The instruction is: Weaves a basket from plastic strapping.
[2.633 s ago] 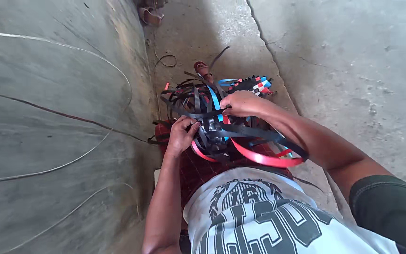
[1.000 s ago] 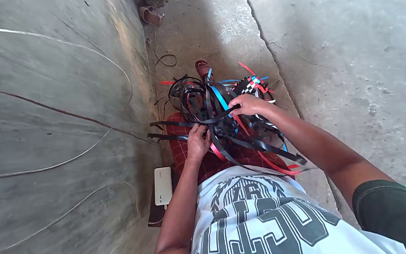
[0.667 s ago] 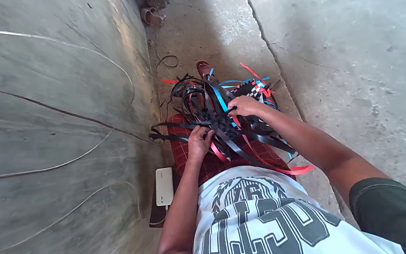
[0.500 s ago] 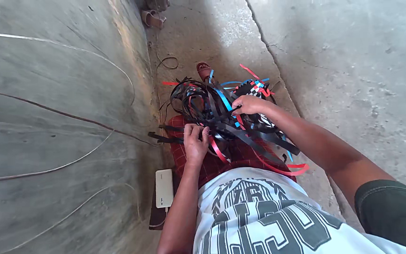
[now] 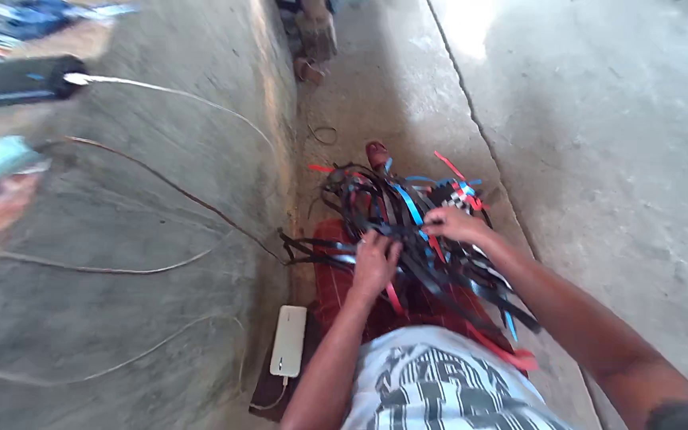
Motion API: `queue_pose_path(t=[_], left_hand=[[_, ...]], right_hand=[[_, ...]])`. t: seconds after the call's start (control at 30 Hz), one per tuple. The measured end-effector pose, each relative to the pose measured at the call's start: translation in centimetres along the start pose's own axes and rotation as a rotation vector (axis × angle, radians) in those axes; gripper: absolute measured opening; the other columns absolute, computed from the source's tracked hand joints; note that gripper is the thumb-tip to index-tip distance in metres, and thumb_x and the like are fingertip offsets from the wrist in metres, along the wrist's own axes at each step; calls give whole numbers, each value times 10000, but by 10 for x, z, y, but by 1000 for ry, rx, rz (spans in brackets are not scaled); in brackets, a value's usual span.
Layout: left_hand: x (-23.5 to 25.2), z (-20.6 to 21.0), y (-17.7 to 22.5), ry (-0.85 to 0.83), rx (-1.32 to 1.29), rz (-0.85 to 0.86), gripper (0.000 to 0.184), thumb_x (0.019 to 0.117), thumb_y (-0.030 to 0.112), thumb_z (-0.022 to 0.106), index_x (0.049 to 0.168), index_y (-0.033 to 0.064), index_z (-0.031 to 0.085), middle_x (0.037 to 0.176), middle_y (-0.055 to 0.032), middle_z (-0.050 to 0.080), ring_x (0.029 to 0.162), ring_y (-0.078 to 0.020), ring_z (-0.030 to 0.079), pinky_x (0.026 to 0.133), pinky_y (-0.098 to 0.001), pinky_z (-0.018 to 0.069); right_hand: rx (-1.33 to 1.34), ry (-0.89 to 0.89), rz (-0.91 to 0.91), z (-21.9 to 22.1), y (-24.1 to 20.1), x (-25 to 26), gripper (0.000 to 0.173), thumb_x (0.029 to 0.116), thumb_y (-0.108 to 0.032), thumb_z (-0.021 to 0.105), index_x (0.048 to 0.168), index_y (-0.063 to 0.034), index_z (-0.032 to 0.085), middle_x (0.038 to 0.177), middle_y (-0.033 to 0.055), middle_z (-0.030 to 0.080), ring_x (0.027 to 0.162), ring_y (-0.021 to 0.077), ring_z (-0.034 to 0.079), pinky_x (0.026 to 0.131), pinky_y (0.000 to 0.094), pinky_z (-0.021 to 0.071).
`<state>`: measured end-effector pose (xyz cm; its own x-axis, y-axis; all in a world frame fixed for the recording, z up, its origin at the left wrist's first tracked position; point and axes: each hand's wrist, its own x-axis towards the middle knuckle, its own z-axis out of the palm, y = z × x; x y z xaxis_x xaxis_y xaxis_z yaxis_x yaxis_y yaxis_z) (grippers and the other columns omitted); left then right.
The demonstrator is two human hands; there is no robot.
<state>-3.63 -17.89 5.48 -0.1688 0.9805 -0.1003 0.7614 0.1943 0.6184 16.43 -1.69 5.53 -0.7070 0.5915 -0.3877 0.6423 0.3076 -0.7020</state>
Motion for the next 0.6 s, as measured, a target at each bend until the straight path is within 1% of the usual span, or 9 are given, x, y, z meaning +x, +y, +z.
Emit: queue_pose_path(t=[0.03, 0.1, 0.2, 0.27, 0.3, 0.4, 0.5, 0.53, 0.6], left_hand=[[-1, 2, 1, 4, -6, 37, 382, 1040, 340, 569, 1141, 19, 750, 1269, -217, 662, 1257, -371, 601, 1118, -520, 449], [-3, 3, 5, 21, -41, 85, 313, 1026, 258, 602, 1098, -7, 752, 1227, -230, 672, 1234, -382, 608, 1110, -522, 446], [-3, 9, 0, 50, -115, 147, 248, 1018, 182, 624, 1028, -24, 761, 1149, -219, 705, 1148, -354, 658, 1073, -489, 487], [1, 16, -7, 69, -149, 202, 227, 1010, 147, 632, 1009, -38, 764, 1084, -234, 712, 1090, -369, 678, 1035, -503, 508], [3, 17, -11, 57, -159, 220, 236, 1018, 141, 613, 1020, -47, 756, 1070, -240, 705, 1086, -381, 672, 1034, -516, 494], [6, 21, -15, 48, -154, 221, 253, 1032, 158, 599, 1029, -45, 750, 1075, -240, 698, 1090, -386, 666, 1033, -522, 489], [1, 10, -8, 60, -113, 187, 316, 1041, 261, 609, 1050, -16, 760, 1152, -229, 678, 1149, -379, 634, 1067, -521, 460], [-1, 8, -4, 119, -110, 188, 333, 1036, 295, 619, 1037, -6, 762, 1146, -219, 674, 1146, -374, 631, 1058, -511, 467], [-3, 6, 0, 300, -103, 202, 294, 1017, 302, 642, 1024, 30, 753, 1116, -186, 672, 1124, -354, 627, 1024, -485, 488]], right_hand=[[-14, -27, -10, -1, 2, -2, 281, 998, -250, 671, 1089, 13, 716, 1096, 208, 696, 1058, 340, 656, 988, 578, 483], [-73, -46, -36, -5, -1, -3, 286, 996, -232, 673, 1109, 28, 707, 1109, 227, 690, 1074, 362, 652, 999, 575, 482], [-157, -18, -90, -1, -5, -7, 251, 972, -169, 698, 1094, 50, 717, 1069, 266, 705, 1047, 420, 672, 971, 623, 493], [-199, -46, -118, 0, -11, -6, 299, 991, -159, 658, 1133, 102, 689, 1110, 324, 686, 1083, 474, 656, 990, 655, 469], [-229, -63, -111, -1, -11, -4, 323, 1012, -183, 635, 1144, 109, 673, 1126, 336, 674, 1097, 483, 643, 990, 658, 452], [-267, -60, -118, -1, -1, 1, 357, 1027, -230, 610, 1143, 102, 671, 1128, 323, 672, 1091, 453, 644, 984, 636, 457], [-234, -36, -136, 0, 7, 0, 351, 1010, -222, 627, 1134, 101, 685, 1106, 306, 687, 1063, 428, 662, 976, 609, 476], [-223, -22, -133, -1, 9, -3, 344, 1004, -221, 636, 1116, 100, 689, 1088, 299, 691, 1052, 421, 663, 970, 603, 479], [-193, 9, -111, 1, 10, -11, 324, 993, -217, 651, 1092, 89, 699, 1059, 282, 699, 1029, 399, 668, 956, 596, 484]])
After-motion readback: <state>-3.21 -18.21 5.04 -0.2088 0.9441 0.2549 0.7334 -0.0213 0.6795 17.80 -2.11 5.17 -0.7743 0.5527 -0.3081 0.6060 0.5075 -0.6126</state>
